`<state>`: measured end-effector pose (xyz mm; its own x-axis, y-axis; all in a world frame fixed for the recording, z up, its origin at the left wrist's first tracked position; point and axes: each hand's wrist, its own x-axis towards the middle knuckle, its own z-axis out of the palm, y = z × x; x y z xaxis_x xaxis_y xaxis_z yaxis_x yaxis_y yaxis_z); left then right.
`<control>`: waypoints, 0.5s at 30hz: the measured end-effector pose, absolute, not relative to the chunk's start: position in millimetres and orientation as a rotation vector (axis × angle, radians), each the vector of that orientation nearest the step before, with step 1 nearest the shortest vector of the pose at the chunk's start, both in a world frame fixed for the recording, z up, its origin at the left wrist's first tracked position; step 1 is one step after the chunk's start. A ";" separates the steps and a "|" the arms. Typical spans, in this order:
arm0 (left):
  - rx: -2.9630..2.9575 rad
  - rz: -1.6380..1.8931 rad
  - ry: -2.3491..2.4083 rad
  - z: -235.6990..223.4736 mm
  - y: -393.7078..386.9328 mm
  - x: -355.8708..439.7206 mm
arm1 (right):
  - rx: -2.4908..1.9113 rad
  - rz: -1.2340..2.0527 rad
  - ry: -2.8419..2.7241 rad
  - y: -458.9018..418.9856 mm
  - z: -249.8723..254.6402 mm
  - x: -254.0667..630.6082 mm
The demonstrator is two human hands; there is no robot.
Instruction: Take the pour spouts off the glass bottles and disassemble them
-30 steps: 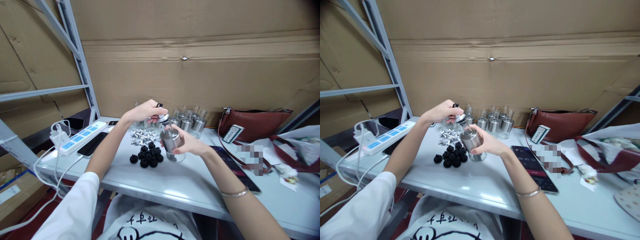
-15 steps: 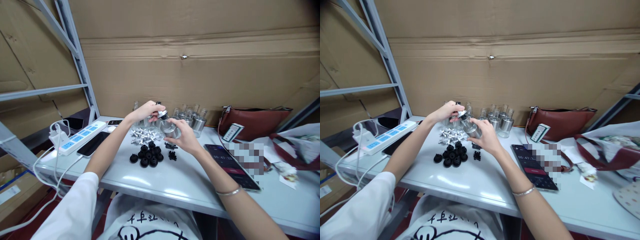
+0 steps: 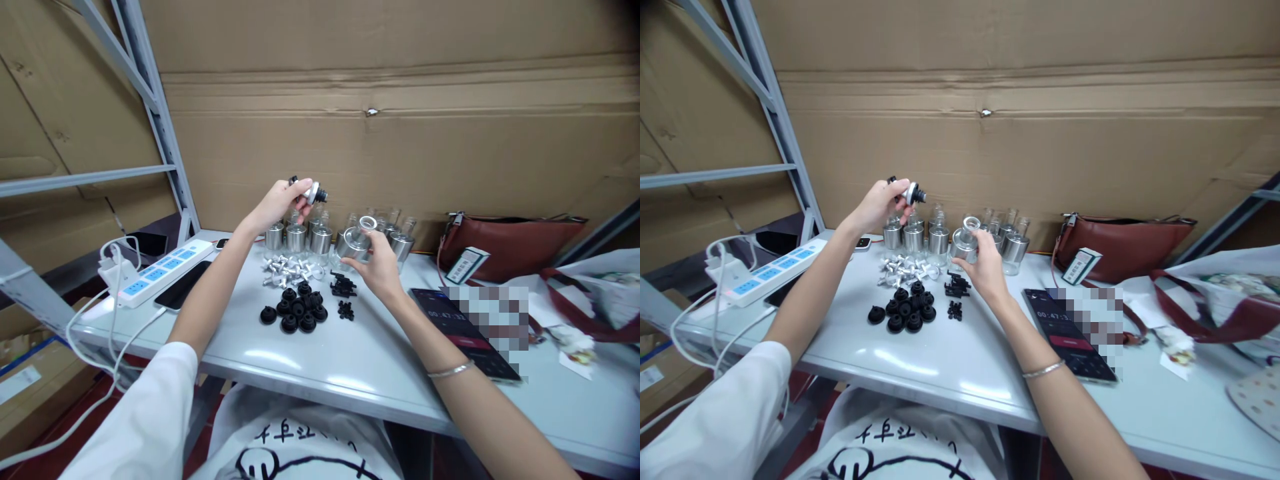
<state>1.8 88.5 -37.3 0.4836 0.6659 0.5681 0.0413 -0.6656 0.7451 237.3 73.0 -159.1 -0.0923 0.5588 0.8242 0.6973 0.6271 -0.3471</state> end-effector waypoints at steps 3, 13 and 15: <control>2.044 1.221 0.584 -37.9 93.3 -3.1 | -1.084 -0.144 -1.716 78.9 -162.5 234.0; 2.101 1.121 0.631 -40.9 91.2 1.2 | -1.267 -0.090 -1.668 108.2 -171.3 218.2; 2.104 1.121 0.653 -40.4 90.9 0.4 | -1.273 -0.091 -1.671 112.9 -173.3 217.9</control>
<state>0.4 90.9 -40.4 0.5085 0.6829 0.5245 0.1199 -0.6594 0.7422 217.9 112.9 -173.3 0.0453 0.6881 0.7242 0.7624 0.4446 -0.4701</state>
